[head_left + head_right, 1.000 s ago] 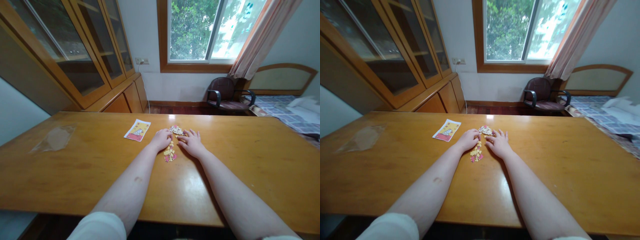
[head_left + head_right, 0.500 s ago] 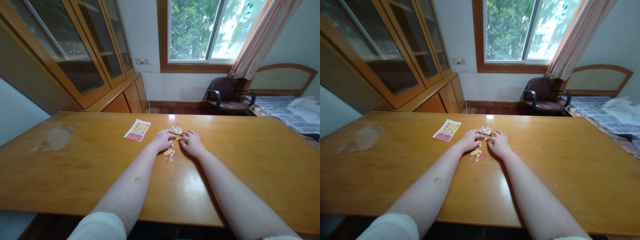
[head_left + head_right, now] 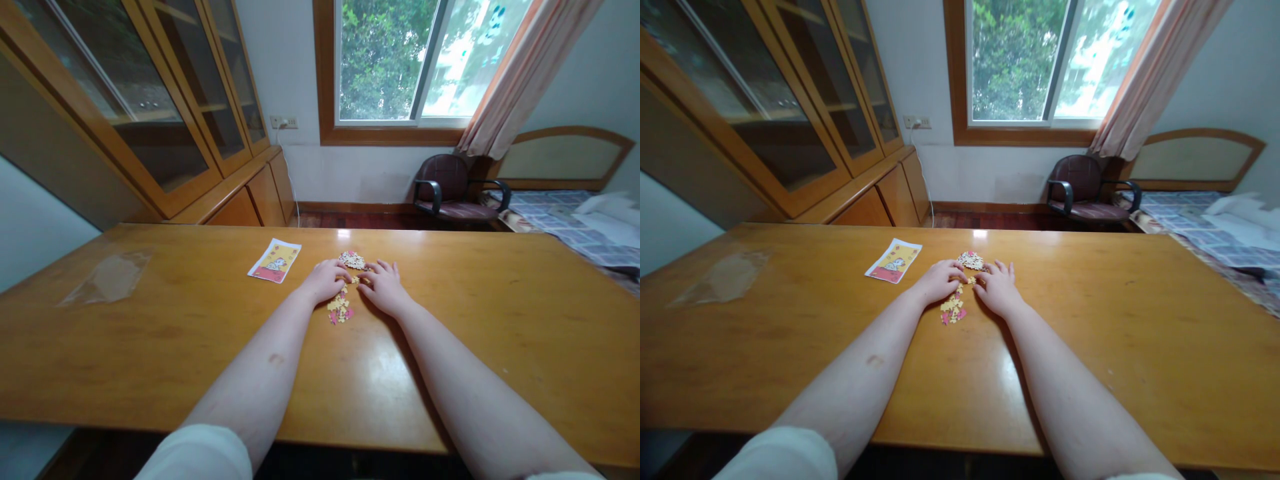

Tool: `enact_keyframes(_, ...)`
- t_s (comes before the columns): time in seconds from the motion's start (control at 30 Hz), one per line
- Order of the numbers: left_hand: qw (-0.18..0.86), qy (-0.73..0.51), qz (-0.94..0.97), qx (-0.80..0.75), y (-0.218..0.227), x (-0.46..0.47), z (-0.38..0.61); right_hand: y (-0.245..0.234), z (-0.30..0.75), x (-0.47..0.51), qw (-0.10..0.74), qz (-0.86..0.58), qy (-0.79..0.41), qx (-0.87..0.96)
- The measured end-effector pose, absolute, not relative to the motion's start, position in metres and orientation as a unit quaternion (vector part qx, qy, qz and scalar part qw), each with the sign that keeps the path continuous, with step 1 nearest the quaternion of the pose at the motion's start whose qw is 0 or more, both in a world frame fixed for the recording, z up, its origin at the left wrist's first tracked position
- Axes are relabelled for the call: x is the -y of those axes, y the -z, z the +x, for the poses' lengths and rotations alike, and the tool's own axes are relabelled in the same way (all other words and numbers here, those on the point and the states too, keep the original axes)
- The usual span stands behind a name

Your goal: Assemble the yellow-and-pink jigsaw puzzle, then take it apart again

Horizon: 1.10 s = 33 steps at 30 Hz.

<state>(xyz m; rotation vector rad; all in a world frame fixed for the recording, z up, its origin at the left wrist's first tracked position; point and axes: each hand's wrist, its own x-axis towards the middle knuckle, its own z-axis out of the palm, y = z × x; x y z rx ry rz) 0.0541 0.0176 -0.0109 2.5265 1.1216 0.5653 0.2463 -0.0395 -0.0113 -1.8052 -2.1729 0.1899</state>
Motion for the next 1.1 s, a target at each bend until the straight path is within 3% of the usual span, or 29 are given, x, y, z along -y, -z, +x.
enact_keyframes(0.7,0.218,-0.187,0.903,-0.321,0.0066,-0.0138,0.0554,0.0148,0.2471,0.0393,0.143,-0.618,-0.061,0.771)
enact_keyframes(1.1,0.157,-0.135,0.896,-0.393,0.0054,-0.0131,0.0567,0.0123,0.2488,0.0396,0.234,-0.572,-0.076,0.782)
